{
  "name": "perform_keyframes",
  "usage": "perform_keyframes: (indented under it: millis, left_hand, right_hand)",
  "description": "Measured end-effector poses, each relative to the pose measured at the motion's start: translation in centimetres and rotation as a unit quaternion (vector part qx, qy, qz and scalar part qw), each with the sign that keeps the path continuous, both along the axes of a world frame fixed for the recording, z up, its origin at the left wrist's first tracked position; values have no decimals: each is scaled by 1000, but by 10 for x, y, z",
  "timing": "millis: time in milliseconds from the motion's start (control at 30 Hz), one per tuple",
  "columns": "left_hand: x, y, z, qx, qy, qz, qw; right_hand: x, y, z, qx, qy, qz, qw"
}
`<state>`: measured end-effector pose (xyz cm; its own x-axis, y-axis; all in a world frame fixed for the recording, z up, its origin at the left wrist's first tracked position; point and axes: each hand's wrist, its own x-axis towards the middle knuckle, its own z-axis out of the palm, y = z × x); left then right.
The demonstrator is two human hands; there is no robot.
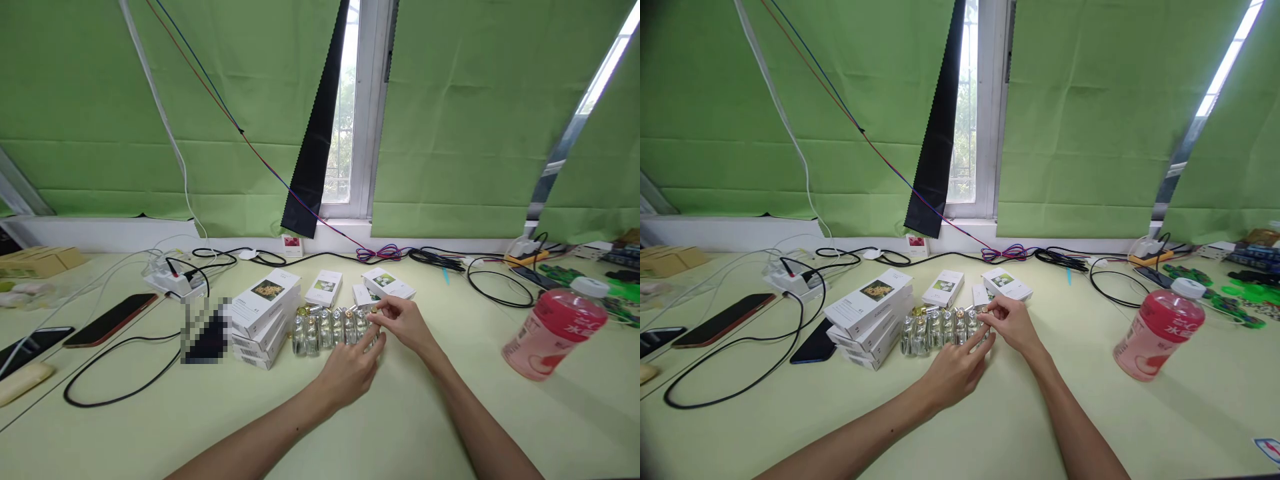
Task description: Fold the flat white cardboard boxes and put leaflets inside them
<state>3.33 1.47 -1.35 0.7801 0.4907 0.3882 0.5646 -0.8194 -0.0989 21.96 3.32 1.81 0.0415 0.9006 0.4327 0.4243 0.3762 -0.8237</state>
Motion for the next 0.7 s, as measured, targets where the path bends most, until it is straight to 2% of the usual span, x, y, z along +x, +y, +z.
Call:
perform_keyframes:
  millis: [167, 300, 533, 700]
  left_hand:
    - [0, 0, 0, 8, 10, 3, 1000]
    - [0, 0, 1, 6, 17, 9, 1000]
    - [0, -1, 2, 5, 16, 6, 1000]
    - [0, -1, 2, 0, 14, 9, 1000]
  right_hand:
    - [4, -2, 3, -22, 16, 36, 999]
    - [6, -3, 7, -3, 7, 63, 998]
    - [4, -3, 7, 0, -15, 55, 998]
    - [2, 0, 1, -27, 24, 51, 998]
